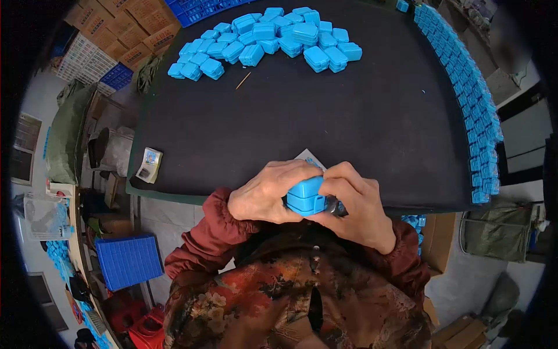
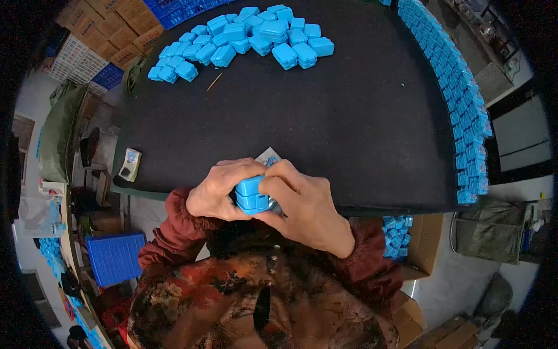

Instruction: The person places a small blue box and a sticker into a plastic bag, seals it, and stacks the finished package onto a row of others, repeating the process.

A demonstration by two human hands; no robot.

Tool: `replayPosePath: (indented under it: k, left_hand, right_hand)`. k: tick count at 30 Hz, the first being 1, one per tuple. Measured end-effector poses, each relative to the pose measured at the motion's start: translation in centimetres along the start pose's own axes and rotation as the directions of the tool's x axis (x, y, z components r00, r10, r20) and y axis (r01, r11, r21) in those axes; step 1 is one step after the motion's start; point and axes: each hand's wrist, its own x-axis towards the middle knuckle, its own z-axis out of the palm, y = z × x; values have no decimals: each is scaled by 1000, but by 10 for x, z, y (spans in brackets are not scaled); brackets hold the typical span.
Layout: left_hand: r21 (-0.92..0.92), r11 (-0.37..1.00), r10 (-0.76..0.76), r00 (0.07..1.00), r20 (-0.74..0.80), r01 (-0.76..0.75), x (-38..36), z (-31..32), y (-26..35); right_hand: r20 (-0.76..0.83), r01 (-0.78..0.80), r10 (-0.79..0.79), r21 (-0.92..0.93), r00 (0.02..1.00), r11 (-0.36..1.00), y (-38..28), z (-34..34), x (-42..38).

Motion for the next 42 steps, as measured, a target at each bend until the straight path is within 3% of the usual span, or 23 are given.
replayPosePath:
  k: [2, 4, 5, 6, 7, 8, 9, 11, 12, 13, 16, 18, 21, 23, 24, 26, 30, 32, 33, 35, 38, 42]
  left_hand:
    - [26, 1000, -16, 1000, 1, 16, 1, -1, -1]
    - [58, 998, -35, 999, -4, 36, 1, 0, -1]
    - [60, 998, -20, 997, -79, 24, 3, 1, -1]
    - [62, 998, -4, 988, -153, 13, 4, 3, -2]
    - [64, 998, -3, 988, -156, 14, 4, 5, -1]
    - [68, 994, -72, 968, -242, 91, 1, 8, 0]
    - [63, 984, -137, 936, -324, 166, -1, 11, 2]
    - [88, 973, -168, 920, -353, 211, -1, 17, 5]
    - [93, 981, -128, 922, -366, 173, 2, 21, 8]
    - [96, 986, -91, 921, -378, 137, 3, 27, 11]
    - [119, 988, -53, 935, -351, 101, -9, 42, 11]
    - [146, 987, -28, 965, -259, 68, -12, 39, 17]
    - [121, 987, -64, 956, -285, 103, -16, 46, 16]
    - [119, 983, -103, 952, -287, 142, -19, 47, 17]
    - [119, 976, -142, 948, -286, 182, -21, 47, 19]
    - [127, 979, -119, 949, -292, 162, -23, 48, 15]
    - [128, 984, -83, 959, -273, 122, -24, 47, 10]
    - [107, 992, -31, 948, -317, 69, -27, 53, -1]
    - [87, 996, 25, 932, -361, 8, -28, 54, -4]
    - [78, 996, -5, 920, -393, 39, -29, 55, -1]
    - [86, 993, -34, 910, -414, 76, -28, 52, -1]
    - [114, 986, -70, 920, -387, 123, -29, 52, 2]
  right_hand:
    - [76, 49, -43, -84, 996, 995, 3, -3, -3]
    - [142, 200, -173, -204, 975, 958, 8, -1, -7]
    - [143, 202, -176, -203, 974, 958, 7, -1, -3]
    - [9, 129, -129, -179, 992, 975, 2, -4, 2]
    - [-121, 59, -77, -144, 990, 988, 0, -5, 5]
    - [-154, 11, -13, -15, 988, 1000, 1, -11, 3]
    - [-154, 11, -14, -16, 988, 1000, 0, -9, 0]
    - [-73, -313, 358, 347, 931, 884, 2, 5, -12]
    - [-91, -238, 319, 483, 943, 842, 15, 25, -19]
    - [-93, -243, 326, 484, 941, 841, 18, 34, -21]
    - [-154, 10, 107, 611, 982, 792, 26, 45, -27]
    - [-138, -8, 124, 636, 983, 771, 20, 47, -31]
    - [-86, -69, 188, 723, 978, 688, 12, 51, -43]
    - [44, -223, 390, 876, 920, 428, 6, 54, -50]
    - [46, -228, 398, 877, 916, 423, 5, 55, -54]
    - [219, -347, 484, 918, 847, 191, 9, 55, -60]
    - [182, -282, 451, 945, 874, 165, 10, 54, -57]
    - [152, -315, 380, 853, 912, 416, 12, 46, -51]
    - [152, -314, 380, 854, 913, 415, 12, 45, -46]
    - [109, -263, 299, 796, 948, 545, 11, 43, -40]
    - [205, -341, 319, 816, 925, 467, 13, 37, -41]
    - [156, -347, 445, 853, 882, 389, 11, 50, -47]
